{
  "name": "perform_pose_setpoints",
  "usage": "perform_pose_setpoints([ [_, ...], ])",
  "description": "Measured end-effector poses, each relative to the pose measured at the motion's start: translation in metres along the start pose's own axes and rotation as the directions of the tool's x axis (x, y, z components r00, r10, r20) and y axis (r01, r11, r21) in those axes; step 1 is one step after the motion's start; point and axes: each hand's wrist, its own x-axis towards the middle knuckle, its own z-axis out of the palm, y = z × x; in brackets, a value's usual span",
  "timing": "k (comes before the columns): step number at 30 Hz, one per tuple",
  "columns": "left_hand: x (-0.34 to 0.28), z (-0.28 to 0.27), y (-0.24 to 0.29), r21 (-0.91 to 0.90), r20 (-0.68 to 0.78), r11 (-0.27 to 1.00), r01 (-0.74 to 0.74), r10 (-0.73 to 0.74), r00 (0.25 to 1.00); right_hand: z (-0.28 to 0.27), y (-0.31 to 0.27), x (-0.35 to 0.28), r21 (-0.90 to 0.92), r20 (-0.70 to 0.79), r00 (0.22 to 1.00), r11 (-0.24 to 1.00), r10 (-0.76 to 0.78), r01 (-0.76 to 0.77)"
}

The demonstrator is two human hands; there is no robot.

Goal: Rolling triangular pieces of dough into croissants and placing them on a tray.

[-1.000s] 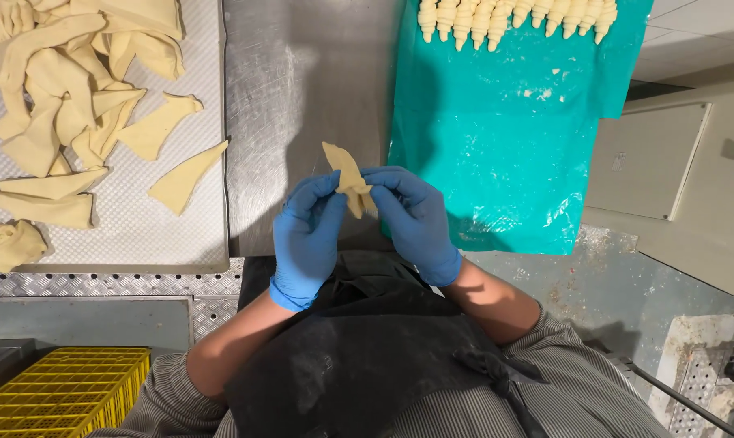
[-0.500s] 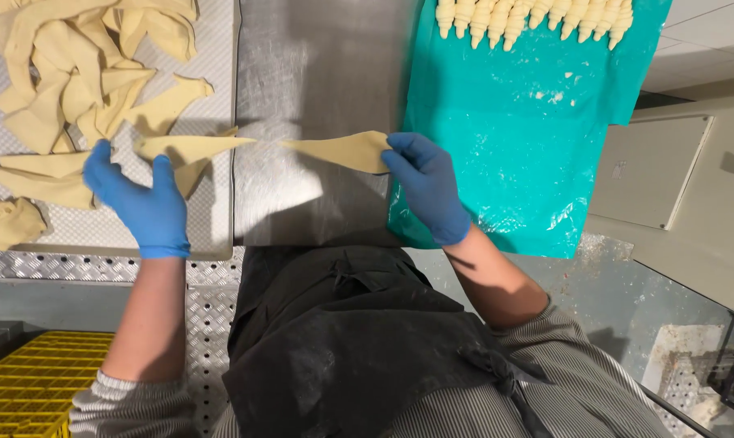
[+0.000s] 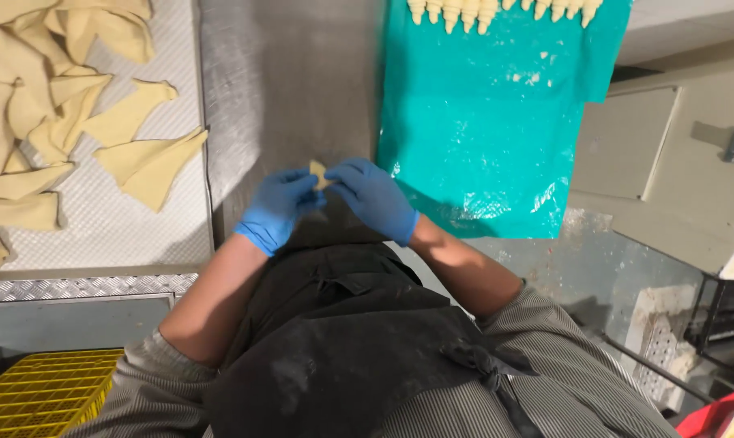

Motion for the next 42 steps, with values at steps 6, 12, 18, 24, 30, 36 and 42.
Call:
perform_pose_setpoints([
  [6, 0.015, 0.007, 0.02, 0.085, 0.085, 0.956, -0.282, 0.275, 0.958, -0.007, 0.014, 0.016, -0.11, -0.118, 0.969, 0.973, -0.218, 0.205],
  [12, 0.01, -0.023, -0.046, 0.552, -0.08, 0.798, -0.241, 0.338, 0.938, 0.043, 0.059, -0.028, -0.399, 0.222, 0.902, 0.809, -0.371, 0.431],
  [18, -0.01, -0.024, -0.044, 0.911, 0.392, -0.209, -0.356, 0.706, 0.589, 0.054, 0.063, -0.044, -0.406, 0.127, 0.946, 0.855, -0.298, 0.324],
  [24, 0.006, -0.041, -0.036, 0.723, 0.691, -0.554, -0.414, 0.591, 0.416, 0.052, 0.061, -0.023, -0.384, 0.184, 0.954, 0.876, -0.237, 0.292],
  [30, 0.005, -0.032, -0.031, 0.848, 0.499, -0.214, -0.485, 0.63, 0.594, 0.064, 0.071, -0.03, -0.407, 0.157, 0.96, 0.87, -0.233, 0.278],
  [36, 0.0, -0.05, -0.073, 0.811, 0.579, -0.39, -0.437, 0.647, 0.496, 0.082, 0.058, -0.055, -0.331, 0.126, 0.975, 0.919, -0.185, 0.217],
  [42, 0.004, -0.039, -0.066, 0.837, 0.54, -0.388, -0.386, 0.47, 0.699, 0.083, 0.05, -0.036, -0.396, 0.212, 0.971, 0.9, -0.107, 0.185],
])
